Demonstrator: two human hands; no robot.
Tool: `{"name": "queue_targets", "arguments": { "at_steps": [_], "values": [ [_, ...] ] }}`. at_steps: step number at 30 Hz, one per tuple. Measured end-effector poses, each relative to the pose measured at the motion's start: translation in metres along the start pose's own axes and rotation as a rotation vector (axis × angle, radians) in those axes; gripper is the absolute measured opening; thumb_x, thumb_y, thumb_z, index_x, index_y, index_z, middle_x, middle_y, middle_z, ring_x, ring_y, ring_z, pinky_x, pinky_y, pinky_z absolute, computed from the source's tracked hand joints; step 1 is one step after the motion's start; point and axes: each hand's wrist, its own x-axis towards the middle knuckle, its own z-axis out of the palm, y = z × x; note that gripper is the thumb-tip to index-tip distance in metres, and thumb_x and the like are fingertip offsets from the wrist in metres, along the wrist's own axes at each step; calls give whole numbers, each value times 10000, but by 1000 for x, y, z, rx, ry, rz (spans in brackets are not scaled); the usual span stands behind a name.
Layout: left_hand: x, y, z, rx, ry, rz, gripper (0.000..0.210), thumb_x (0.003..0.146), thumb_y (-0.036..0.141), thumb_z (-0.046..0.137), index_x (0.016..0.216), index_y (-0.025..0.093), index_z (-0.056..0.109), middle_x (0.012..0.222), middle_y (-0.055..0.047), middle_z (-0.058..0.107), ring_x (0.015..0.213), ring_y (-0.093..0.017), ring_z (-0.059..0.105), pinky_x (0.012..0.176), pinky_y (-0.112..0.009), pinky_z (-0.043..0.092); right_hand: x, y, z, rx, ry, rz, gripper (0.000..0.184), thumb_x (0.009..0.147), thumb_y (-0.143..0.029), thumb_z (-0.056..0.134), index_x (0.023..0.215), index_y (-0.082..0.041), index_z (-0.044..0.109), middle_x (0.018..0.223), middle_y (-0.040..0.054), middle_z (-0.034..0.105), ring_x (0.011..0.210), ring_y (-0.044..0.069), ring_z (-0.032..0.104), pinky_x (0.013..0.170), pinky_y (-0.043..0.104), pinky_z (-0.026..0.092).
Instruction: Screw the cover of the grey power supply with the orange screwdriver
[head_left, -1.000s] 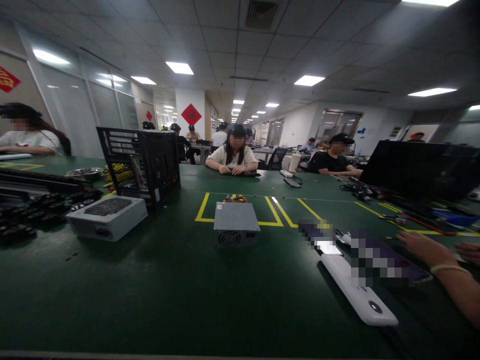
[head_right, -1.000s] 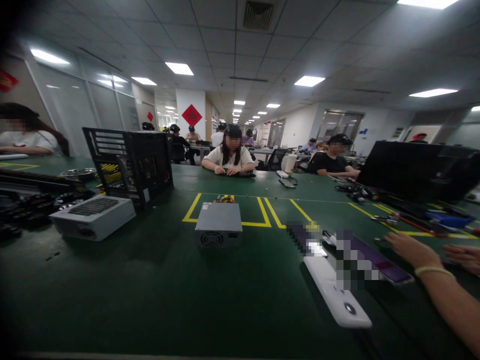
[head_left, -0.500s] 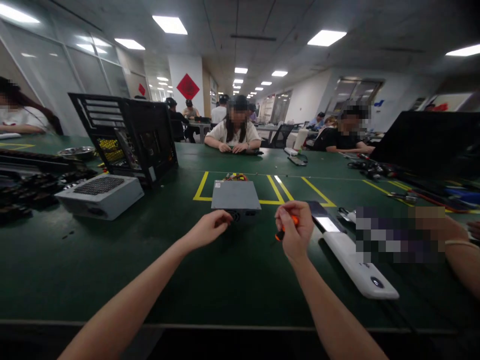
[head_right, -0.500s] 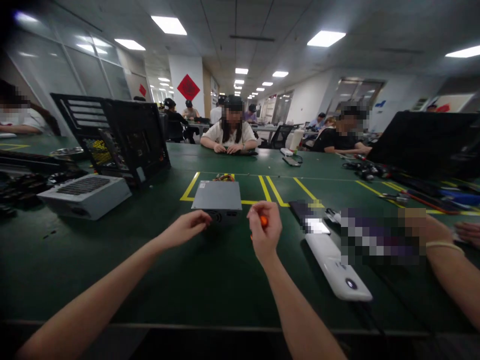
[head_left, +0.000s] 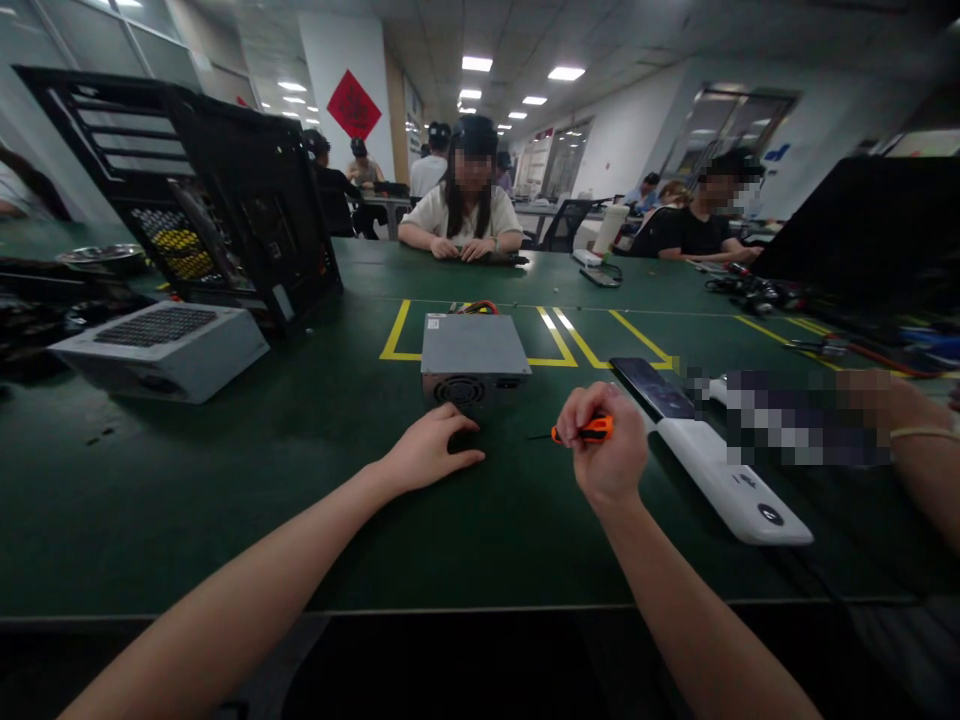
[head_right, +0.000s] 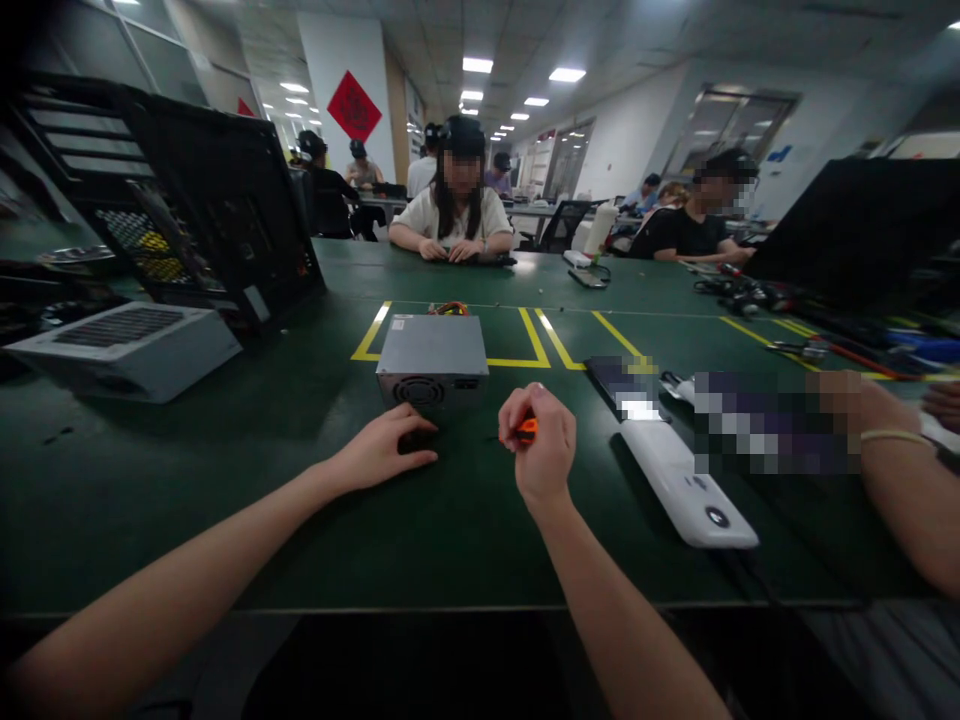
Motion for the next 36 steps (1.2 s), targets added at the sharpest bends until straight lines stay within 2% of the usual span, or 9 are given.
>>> {"name": "queue_targets", "arguments": {
  "at_steps": [5, 8, 11, 17, 19, 22, 28, 32, 36],
  "values": [
    [5, 2, 8, 38, 26, -58, 265, 776, 402, 596, 911, 176, 622, 963, -56, 527, 887, -214, 537, 718, -328, 463, -1, 0, -1, 53, 12, 61, 369, 847, -370, 415, 530, -185, 440, 456, -45, 423, 368, 60, 358, 377, 214, 257],
    [6, -1, 9, -2, 0, -63, 188, 798, 346, 577, 858, 176, 630, 921, -47, 534, 866, -204, 542, 717, -321, 461, 2, 1, -2, 28, 51, 42, 359, 841, -356, 418, 525, -186, 440, 457, -42, 427, 371, 61, 363, 381, 217, 260],
    [7, -4, 10, -70, 29, -42, 135, 819, 290, 557, 860, 173, 612, 939, -46, 537, 878, -191, 541, 742, -315, 461, 12, -7, 6, -2, 72, 20, 356, 836, -352, 425, 519, -189, 429, 456, -45, 420, 369, 56, 353, 377, 212, 252],
    [3, -2, 5, -254, 169, -62, 71, 859, 226, 500, 917, 195, 527, 916, -9, 589, 833, -151, 568, 717, -285, 477, 28, -39, 38, 108, -70, -89, 418, 851, -429, 390, 505, -196, 378, 420, -53, 362, 334, 53, 301, 359, 218, 234],
    [0, -1, 3, -266, 220, -63, 90, 849, 216, 521, 938, 205, 515, 918, 3, 602, 845, -146, 580, 730, -282, 480, 25, -41, 42, 151, -89, -70, 421, 851, -418, 381, 495, -194, 370, 405, -55, 342, 327, 52, 285, 354, 217, 223],
    [-3, -1, 2, -285, 257, -32, 202, 837, 197, 546, 1029, 228, 494, 924, 27, 622, 870, -134, 596, 770, -280, 480, 17, -36, 37, 168, -83, -17, 405, 849, -384, 364, 492, -194, 391, 401, -47, 350, 338, 61, 296, 363, 223, 239],
    [-4, 0, 1, -316, 241, -23, 260, 827, 177, 551, 1077, 238, 509, 948, 26, 644, 896, -137, 611, 795, -297, 493, 21, -33, 22, 117, 4, -139, 400, 824, -382, 418, 471, -198, 378, 387, -50, 320, 337, 67, 294, 361, 230, 229],
    [-5, 3, 2, -392, 239, -33, 266, 824, 182, 556, 1084, 231, 535, 969, 14, 649, 918, -141, 614, 822, -314, 501, 19, -36, 24, 196, -60, -45, 412, 821, -406, 405, 470, -198, 352, 391, -54, 300, 327, 63, 259, 355, 233, 216],
    [-6, 4, 5, -438, 245, -8, 248, 823, 200, 570, 1070, 230, 561, 969, 17, 654, 908, -130, 620, 818, -294, 510, 10, -38, 30, 232, -133, -13, 407, 820, -403, 390, 469, -196, 371, 390, -45, 329, 332, 67, 286, 369, 236, 245]
  ]
}}
